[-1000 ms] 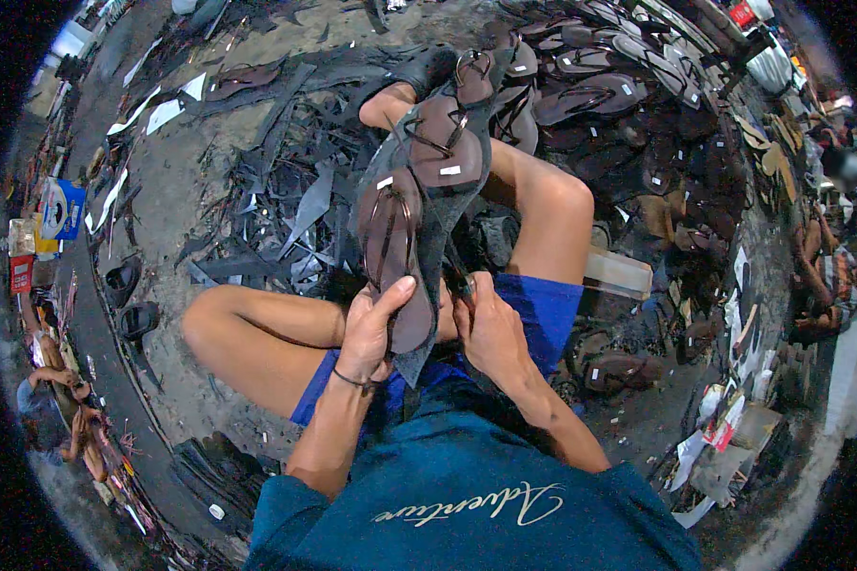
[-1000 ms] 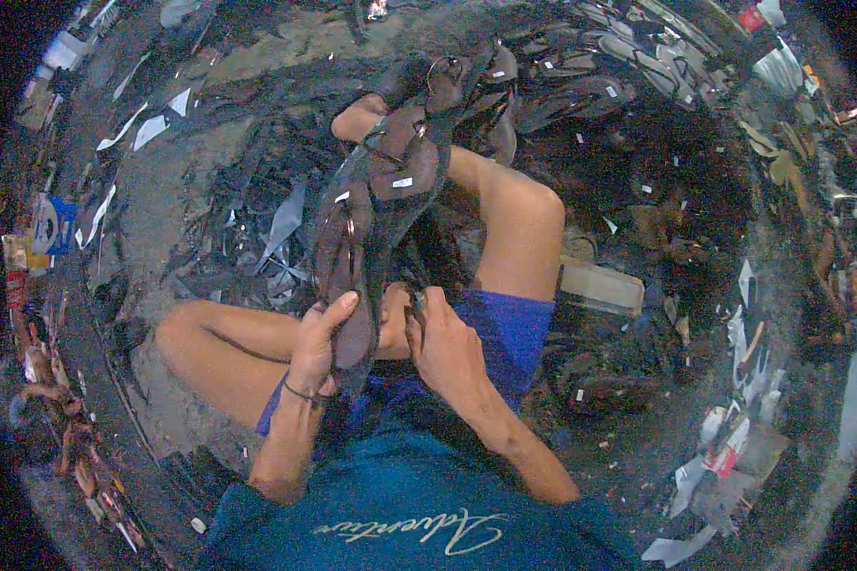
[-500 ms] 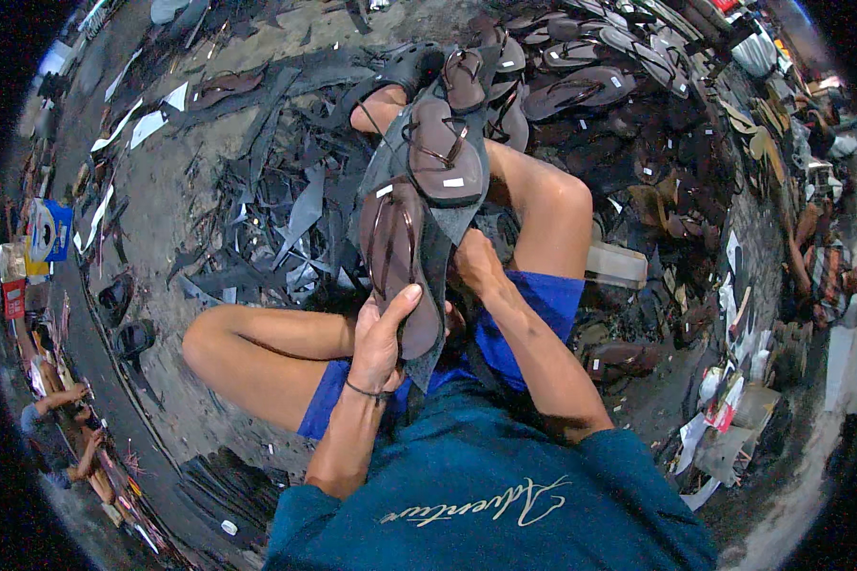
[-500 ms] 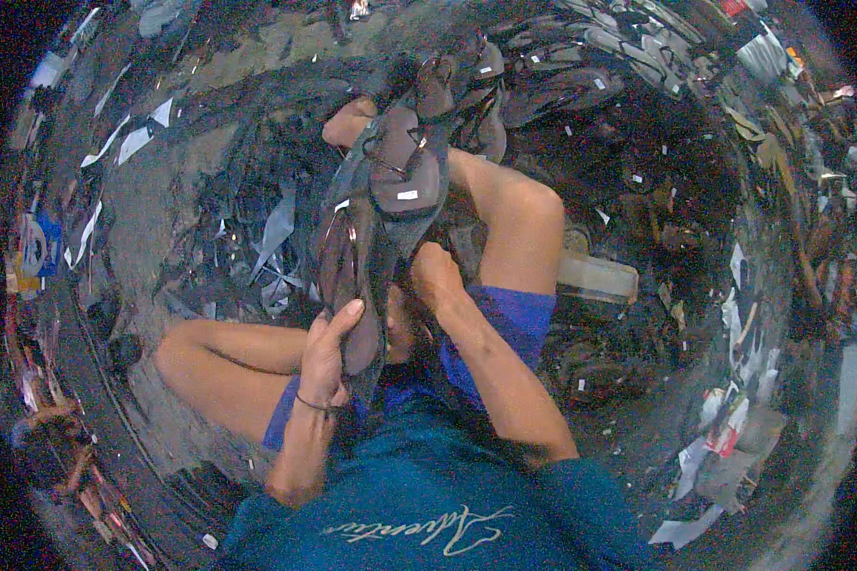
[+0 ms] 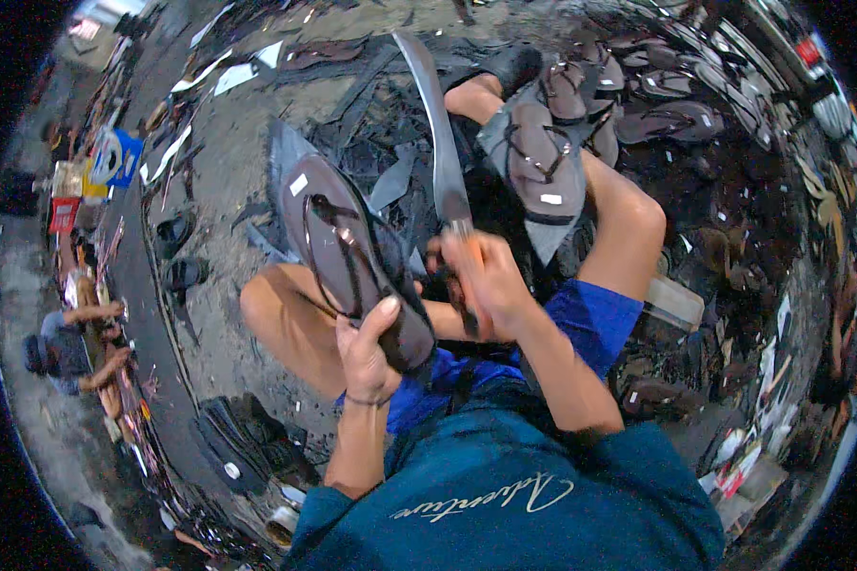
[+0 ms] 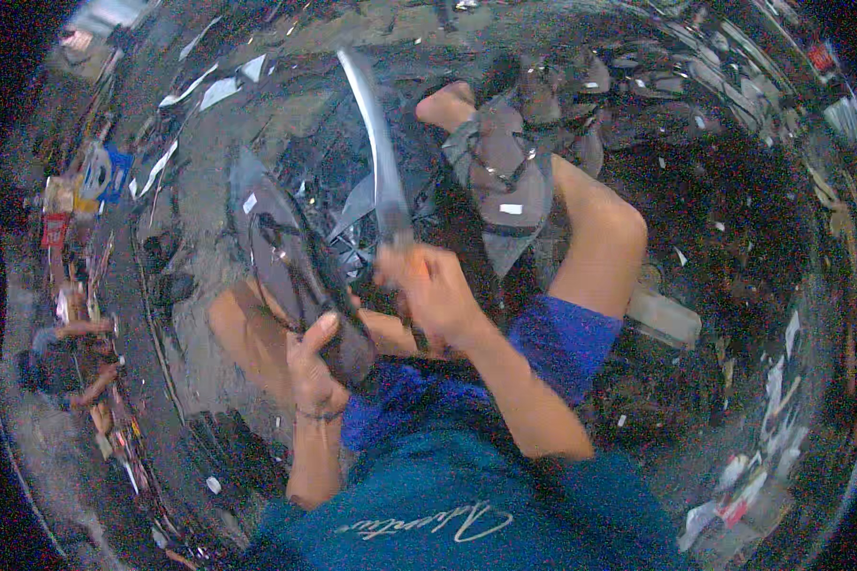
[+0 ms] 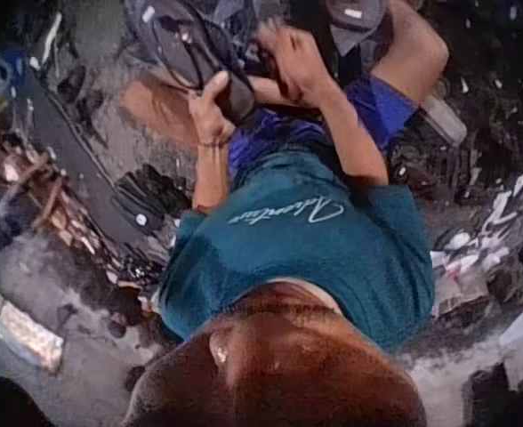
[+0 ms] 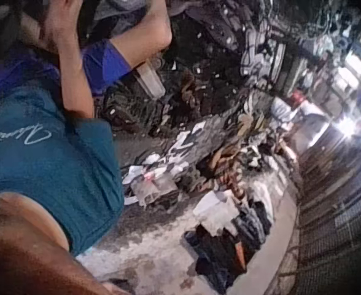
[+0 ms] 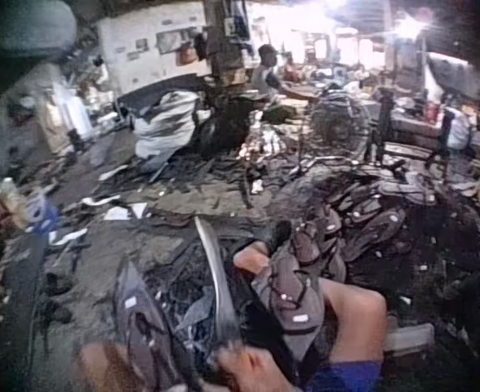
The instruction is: The person sits on the floor and uses a knife to trim excess material from the edges of brown flip-flops. They handle the sandals one at a time, scraping and cutting the soles, then place the finished items into a pile.
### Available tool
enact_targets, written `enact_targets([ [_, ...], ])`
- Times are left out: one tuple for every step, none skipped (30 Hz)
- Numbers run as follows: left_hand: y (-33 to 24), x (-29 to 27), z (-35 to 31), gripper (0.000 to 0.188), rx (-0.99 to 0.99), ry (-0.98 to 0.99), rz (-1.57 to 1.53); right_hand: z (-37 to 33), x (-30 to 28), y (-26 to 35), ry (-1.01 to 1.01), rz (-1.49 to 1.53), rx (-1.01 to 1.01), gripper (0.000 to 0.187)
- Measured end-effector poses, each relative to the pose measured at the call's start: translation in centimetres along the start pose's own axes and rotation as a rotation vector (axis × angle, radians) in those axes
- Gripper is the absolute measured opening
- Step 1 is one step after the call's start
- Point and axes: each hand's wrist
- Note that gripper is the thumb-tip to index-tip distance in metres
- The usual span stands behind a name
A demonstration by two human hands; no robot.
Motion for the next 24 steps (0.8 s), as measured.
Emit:
enact_targets([
  [0.5, 0.7, 0.2, 0.032, 0.038, -0.021, -0.01, -3.0, -0.2, 0.3, 0.021, 0.015, 0.102, 0.032],
  [2.0, 0.4, 0.6, 0.029, 0.063, -0.1, -0.043, -5.4, 0.3, 1.6, 0.055, -0.1, 0.06, 0.032],
  [3.1, 0.4, 0.5, 0.028, 0.095, -0.141, -0.023, -6.0, 1.0, 0.6, -0.092, -0.307, -0.338, 0.034],
  [4.1, 0.6, 0.4, 0.026, 0.127, -0.181, -0.001, -6.2, 0.7, 0.4, -0.133, -0.419, -0.469, 0.035],
  [5.2, 0.4, 0.4, 0.025, 0.16, -0.22, 0.022, -6.4, 0.3, 0.4, -0.172, -0.53, -0.599, 0.036],
  [5.8, 0.5, 0.7, 0.02, 0.324, -0.163, 0.168, -6.5, 0.3, 0.4, -0.195, -0.604, -0.645, 0.036],
  [6.1, 0.3, 0.7, 0.02, 0.392, -0.127, 0.213, -6.6, 0.3, 0.2, -0.218, -0.679, -0.69, 0.037],
  [6.1, 0.2, 0.7, 0.02, 0.46, -0.092, 0.257, -6.7, 0.3, 0.1, -0.239, -0.754, -0.735, 0.037],
  [5.5, 1.0, 0.9, 0.022, 0.447, -0.138, 0.224, -6.6, 0.2, 0.3, -0.21, -0.701, -0.725, 0.038],
  [4.9, 1.7, 0.8, 0.025, 0.431, -0.184, 0.191, -6.5, 0.1, 0.8, -0.18, -0.649, -0.714, 0.038],
  [4.2, 1.8, 1.1, 0.027, 0.274, -0.202, 0.111, -6.5, 0.0, 1.3, -0.147, -0.598, -0.701, 0.039],
  [3.5, 0.9, 1.2, 0.029, 0.111, -0.228, 0.034, -8.0, 0.1, 3.3, -0.18, -0.57, -0.566, 0.041],
  [2.8, 0.4, 0.8, 0.032, -0.052, -0.253, -0.051, -9.3, -1.0, 3.6, -0.169, -0.507, -0.351, 0.045],
  [1.5, 0.7, -0.2, 0.04, -0.052, -0.182, -0.053, -10.1, -2.4, 2.9, -0.225, -0.567, -0.539, 0.043],
  [1.4, 0.7, -0.2, 0.038, -0.016, -0.216, -0.087, -10.8, -3.8, 2.3, -0.281, -0.616, -0.736, 0.041],
  [1.6, 0.2, -0.4, 0.037, 0.023, -0.267, -0.109, -12.1, -5.2, 1.8, -0.178, -0.705, -0.687, 0.039],
  [2.0, -0.4, -0.6, 0.037, 0.05, -0.319, -0.13, -13.4, -6.1, 1.5, -0.075, -0.8, -0.627, 0.038],
  [3.2, -1.2, -0.5, 0.04, 0.129, -0.424, -0.098, -14.6, -6.2, 1.0, -0.012, -0.77, -0.561, 0.037],
  [3.2, -1.8, -1.0, 0.041, 0.089, -0.344, -0.086, -15.6, -6.4, 0.6, 0.039, -0.742, -0.497, 0.035],
  [2.8, -2.6, -1.8, 0.042, 0.048, -0.263, -0.074, -16.6, -6.6, 0.2, 0.063, -0.741, -0.419, 0.035],
  [2.5, -3.1, -2.4, 0.043, 0.011, -0.181, -0.064, -17.0, -6.9, 0.1, 0.076, -0.74, -0.398, 0.035],
  [2.4, -3.2, -2.5, 0.044, -0.065, -0.225, -0.084, -17.4, -7.3, -0.1, 0.089, -0.738, -0.378, 0.035],
  [2.6, -3.4, -2.6, 0.044, -0.074, -0.244, -0.088, -17.7, -7.5, -0.2, 0.1, -0.736, -0.357, 0.035],
  [2.9, -3.5, -2.7, 0.043, -0.077, -0.259, -0.095, -17.7, -7.3, -0.2, 0.082, -0.734, -0.357, 0.034],
])
Point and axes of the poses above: each hand's wrist, its own z-axis towards the middle knuckle, its own x-axis out of the palm, y = z × x, and after that the axes turned 11 degrees about -y, right-handed
